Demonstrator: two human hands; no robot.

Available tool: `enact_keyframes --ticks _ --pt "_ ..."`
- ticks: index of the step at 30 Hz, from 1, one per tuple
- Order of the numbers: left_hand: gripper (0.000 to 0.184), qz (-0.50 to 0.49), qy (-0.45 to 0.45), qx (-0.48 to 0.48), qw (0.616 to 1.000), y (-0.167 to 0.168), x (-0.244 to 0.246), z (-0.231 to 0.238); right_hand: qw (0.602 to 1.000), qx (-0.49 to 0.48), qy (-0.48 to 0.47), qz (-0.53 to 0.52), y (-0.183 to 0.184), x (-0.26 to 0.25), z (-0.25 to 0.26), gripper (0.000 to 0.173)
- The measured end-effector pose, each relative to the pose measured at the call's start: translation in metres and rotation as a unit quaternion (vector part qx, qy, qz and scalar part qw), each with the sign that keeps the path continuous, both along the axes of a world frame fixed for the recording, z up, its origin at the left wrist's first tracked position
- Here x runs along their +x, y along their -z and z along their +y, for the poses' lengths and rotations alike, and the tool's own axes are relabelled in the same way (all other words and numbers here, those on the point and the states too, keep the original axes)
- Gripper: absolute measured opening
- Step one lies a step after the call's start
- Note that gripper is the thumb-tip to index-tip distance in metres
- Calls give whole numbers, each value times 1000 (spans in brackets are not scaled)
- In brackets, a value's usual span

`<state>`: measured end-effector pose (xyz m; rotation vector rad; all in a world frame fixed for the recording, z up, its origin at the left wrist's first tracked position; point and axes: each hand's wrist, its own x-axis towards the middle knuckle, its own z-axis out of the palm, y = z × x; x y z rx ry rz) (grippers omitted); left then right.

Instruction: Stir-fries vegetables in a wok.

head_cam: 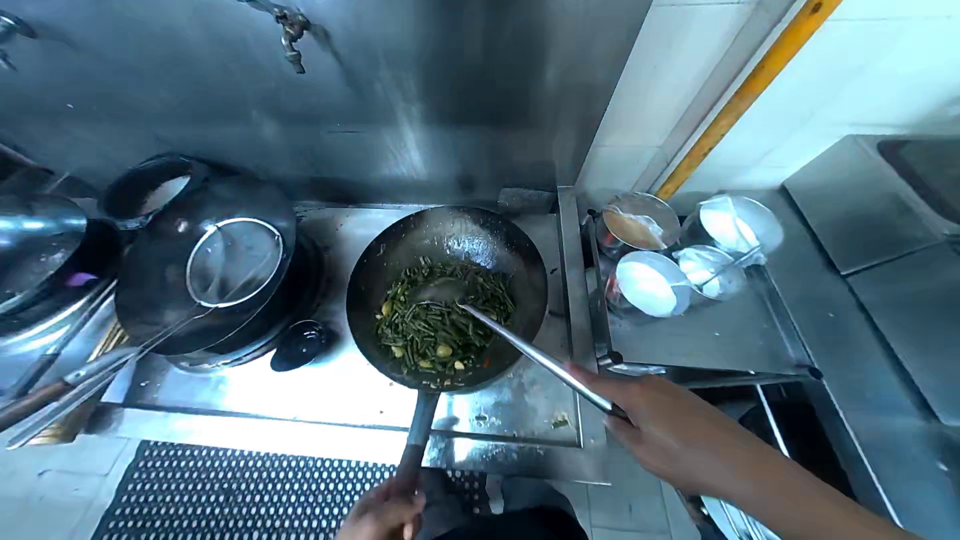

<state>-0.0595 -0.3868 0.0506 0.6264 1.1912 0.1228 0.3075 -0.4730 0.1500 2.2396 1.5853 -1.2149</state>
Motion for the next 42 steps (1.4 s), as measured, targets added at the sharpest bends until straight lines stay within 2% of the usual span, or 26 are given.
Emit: enact_keyframes --ticks 2,5,8,10,14,18,20,22,25,28,30,32,33,34,35,36,39,42 --pt "17 11 -7 -4 1000 8 -5 11 999 19 -7 -36 -8 2 -19 73" --pt "23 4 27 -7 1000 11 -4 14 997 31 7 -74 -24 2 -45 70" --pt "26 -14 65 -13 998 21 -13 21 995 -20 12 -93 -38 -13 -50 70" --pt "29 -17 92 -12 996 29 -24 34 992 -65 26 -109 -33 -37 -37 71" --pt "32 -34 152 -1 988 31 -45 64 974 -120 106 -159 12 -109 21 79" --pt "34 -50 198 11 979 17 -72 89 961 -69 187 -189 75 -160 46 73" --pt "34 -53 184 12 981 21 -83 99 958 6 264 -113 77 -170 31 70" --pt "28 -51 168 3 984 26 -88 105 937 76 340 -23 66 -176 7 70" --pt "26 -64 179 -8 982 19 -86 108 918 120 376 -34 50 -166 5 70" --pt "28 -75 185 -23 980 14 -88 107 894 127 428 -28 67 -152 39 70" --pt "29 -76 182 -29 980 14 -89 109 850 121 506 83 86 -162 75 71" --pt "32 -79 174 -38 981 17 -86 108 765 120 579 254 97 -179 105 73" --pt "36 -82 170 -44 981 20 -84 107 728 114 595 321 99 -184 113 73" --pt "39 -84 164 -50 982 22 -82 104 711 104 593 364 98 -186 113 73" --pt "39 -85 158 -52 983 24 -81 100 718 95 576 379 94 -186 106 73" --pt "36 -84 151 -46 984 22 -80 96 752 88 544 362 85 -184 95 74" --pt "27 -87 132 -32 987 4 -80 87 884 69 410 212 43 -179 57 79" --pt "23 -73 118 -37 990 9 -74 86 933 57 342 93 20 -165 35 76"
